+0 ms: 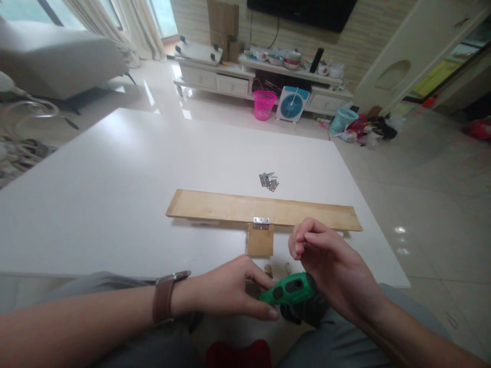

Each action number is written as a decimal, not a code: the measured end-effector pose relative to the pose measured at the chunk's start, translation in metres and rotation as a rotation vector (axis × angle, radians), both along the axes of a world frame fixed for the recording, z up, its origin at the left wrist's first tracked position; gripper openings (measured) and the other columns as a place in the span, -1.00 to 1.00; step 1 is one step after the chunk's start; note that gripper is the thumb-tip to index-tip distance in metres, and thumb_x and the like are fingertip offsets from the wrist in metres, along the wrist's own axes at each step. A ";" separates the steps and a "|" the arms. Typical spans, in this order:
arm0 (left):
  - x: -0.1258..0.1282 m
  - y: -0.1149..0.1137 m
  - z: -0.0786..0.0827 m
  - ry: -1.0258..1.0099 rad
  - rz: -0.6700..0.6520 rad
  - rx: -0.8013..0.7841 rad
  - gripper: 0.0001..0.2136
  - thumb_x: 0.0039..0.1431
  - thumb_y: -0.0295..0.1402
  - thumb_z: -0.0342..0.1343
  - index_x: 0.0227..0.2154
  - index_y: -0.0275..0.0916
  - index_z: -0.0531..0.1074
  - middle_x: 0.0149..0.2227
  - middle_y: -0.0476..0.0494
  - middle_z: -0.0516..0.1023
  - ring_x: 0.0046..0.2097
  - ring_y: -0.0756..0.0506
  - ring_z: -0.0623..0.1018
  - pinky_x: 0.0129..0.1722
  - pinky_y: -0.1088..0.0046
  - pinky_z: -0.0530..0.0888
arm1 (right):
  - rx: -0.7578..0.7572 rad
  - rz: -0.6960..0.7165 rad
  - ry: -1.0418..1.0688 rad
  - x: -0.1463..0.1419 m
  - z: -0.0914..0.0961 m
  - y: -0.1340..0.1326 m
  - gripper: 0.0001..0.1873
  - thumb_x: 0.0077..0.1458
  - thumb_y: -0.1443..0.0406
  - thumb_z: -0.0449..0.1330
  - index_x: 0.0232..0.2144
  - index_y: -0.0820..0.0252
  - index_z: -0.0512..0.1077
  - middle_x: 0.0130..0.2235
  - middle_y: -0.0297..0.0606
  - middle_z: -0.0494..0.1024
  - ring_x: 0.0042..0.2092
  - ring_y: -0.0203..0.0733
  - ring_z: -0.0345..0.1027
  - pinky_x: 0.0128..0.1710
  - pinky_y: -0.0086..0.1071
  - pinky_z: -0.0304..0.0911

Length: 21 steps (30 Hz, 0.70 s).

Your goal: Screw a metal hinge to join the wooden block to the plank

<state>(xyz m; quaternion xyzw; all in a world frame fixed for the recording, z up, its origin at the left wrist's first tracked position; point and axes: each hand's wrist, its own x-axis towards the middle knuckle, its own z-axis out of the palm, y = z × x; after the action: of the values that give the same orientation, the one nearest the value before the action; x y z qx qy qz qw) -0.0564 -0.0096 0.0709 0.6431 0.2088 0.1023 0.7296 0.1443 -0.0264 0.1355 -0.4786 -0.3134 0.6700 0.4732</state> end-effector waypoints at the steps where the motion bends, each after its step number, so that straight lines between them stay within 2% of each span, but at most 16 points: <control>1: 0.000 0.000 0.000 0.000 -0.002 -0.001 -0.82 0.17 -0.23 0.34 -0.38 -0.25 0.66 -0.51 0.08 0.36 -0.41 0.04 0.28 -0.28 0.50 0.33 | -0.002 0.000 0.001 0.000 0.000 0.000 -0.82 -0.03 0.20 0.38 -0.52 0.14 0.51 -0.49 -0.37 0.44 -0.40 -0.32 0.28 -0.36 -0.49 0.25; 21: 0.000 0.001 0.002 0.009 -0.006 -0.016 -0.77 0.17 -0.17 0.34 -0.38 -0.25 0.65 -0.50 0.07 0.37 -0.40 0.03 0.30 -0.28 0.49 0.33 | -0.008 0.002 0.006 -0.001 0.000 0.000 -0.83 -0.02 0.21 0.38 -0.51 0.14 0.51 -0.49 -0.36 0.45 -0.40 -0.32 0.29 -0.35 -0.49 0.25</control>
<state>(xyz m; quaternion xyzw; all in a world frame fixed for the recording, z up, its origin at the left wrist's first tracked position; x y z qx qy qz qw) -0.0568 -0.0086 0.0726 0.6382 0.2109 0.0954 0.7342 0.1437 -0.0262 0.1353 -0.4782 -0.3098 0.6731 0.4715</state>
